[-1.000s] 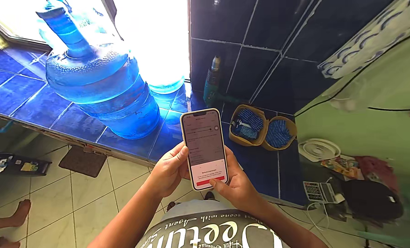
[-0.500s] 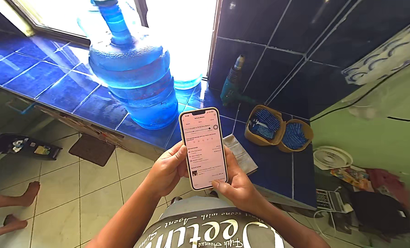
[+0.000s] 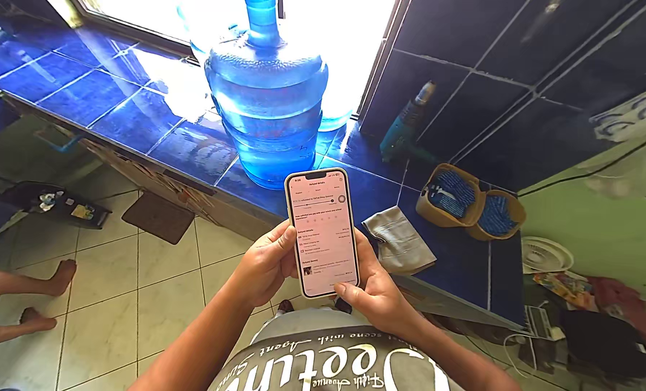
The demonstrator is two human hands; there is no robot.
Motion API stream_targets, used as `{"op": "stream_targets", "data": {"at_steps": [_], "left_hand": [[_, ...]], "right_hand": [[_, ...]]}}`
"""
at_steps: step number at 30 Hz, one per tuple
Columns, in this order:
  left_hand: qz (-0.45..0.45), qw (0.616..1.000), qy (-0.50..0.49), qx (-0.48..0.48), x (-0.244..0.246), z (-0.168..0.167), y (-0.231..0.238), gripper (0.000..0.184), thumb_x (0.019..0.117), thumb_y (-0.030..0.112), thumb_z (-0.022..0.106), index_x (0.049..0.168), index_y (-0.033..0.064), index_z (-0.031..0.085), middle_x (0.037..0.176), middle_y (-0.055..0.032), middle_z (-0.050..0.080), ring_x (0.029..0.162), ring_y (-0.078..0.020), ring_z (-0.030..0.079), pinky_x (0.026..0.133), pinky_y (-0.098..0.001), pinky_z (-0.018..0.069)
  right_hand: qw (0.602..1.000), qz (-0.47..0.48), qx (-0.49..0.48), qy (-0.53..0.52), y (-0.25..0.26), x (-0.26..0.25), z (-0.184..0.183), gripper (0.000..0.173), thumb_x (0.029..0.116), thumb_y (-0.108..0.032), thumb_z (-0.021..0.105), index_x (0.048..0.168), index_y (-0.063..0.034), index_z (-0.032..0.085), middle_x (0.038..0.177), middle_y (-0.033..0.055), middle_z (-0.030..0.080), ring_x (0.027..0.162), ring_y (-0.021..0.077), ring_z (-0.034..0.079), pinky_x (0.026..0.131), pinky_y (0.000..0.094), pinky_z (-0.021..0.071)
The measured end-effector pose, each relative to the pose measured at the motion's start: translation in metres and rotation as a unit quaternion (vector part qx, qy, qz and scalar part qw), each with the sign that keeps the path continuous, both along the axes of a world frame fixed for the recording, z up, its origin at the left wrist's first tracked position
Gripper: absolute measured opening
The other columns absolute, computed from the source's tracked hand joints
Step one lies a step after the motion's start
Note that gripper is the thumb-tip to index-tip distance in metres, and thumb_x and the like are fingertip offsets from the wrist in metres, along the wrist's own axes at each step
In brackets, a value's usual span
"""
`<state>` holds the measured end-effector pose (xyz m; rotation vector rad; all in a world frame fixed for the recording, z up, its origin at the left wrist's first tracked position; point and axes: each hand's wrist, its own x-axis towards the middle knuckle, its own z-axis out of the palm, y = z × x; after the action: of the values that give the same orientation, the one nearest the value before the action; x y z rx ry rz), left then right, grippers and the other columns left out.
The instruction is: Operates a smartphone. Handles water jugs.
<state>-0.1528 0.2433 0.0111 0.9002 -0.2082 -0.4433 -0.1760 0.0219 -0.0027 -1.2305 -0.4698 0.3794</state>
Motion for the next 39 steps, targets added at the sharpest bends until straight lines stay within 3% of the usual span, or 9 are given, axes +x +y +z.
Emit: {"op": "stream_targets", "data": {"at_steps": [18, 31, 39], "left_hand": [[-0.012, 1.000, -0.004, -0.014, -0.005, -0.001, 0.015, 0.035, 0.1087, 0.035, 0.044, 0.135, 0.0173, 0.059, 0.115, -0.0094, 0.073, 0.100, -0.0165, 0.074, 0.088, -0.0328, 0.0616], [-0.046, 0.999, -0.010, -0.011, 0.012, -0.001, -0.038, 0.034, 0.1087, 0.036, 0.044, 0.133, 0.0171, 0.060, 0.114, -0.0096, 0.073, 0.100, -0.0159, 0.074, 0.087, -0.0316, 0.0615], [-0.054, 0.998, -0.014, 0.015, 0.030, -0.001, -0.089, 0.036, 0.1080, 0.036, 0.046, 0.134, 0.0160, 0.060, 0.115, -0.0082, 0.073, 0.102, -0.0146, 0.072, 0.093, -0.0320, 0.0592]], "right_hand": [[1.000, -0.010, -0.003, -0.010, 0.015, -0.010, 0.001, 0.083, 0.0919, 0.003, 0.058, 0.158, -0.0031, 0.008, 0.140, 0.0078, 0.057, 0.116, 0.0140, 0.066, 0.094, 0.0327, 0.0602], [0.999, -0.036, 0.007, -0.008, -0.037, -0.007, 0.001, 0.084, 0.0933, 0.001, 0.059, 0.158, -0.0023, 0.006, 0.142, 0.0075, 0.055, 0.118, 0.0143, 0.065, 0.095, 0.0335, 0.0598], [0.998, -0.064, 0.004, -0.004, -0.085, 0.001, -0.002, 0.083, 0.0934, 0.000, 0.059, 0.158, -0.0008, 0.007, 0.141, 0.0085, 0.056, 0.116, 0.0143, 0.066, 0.094, 0.0325, 0.0603]]}}
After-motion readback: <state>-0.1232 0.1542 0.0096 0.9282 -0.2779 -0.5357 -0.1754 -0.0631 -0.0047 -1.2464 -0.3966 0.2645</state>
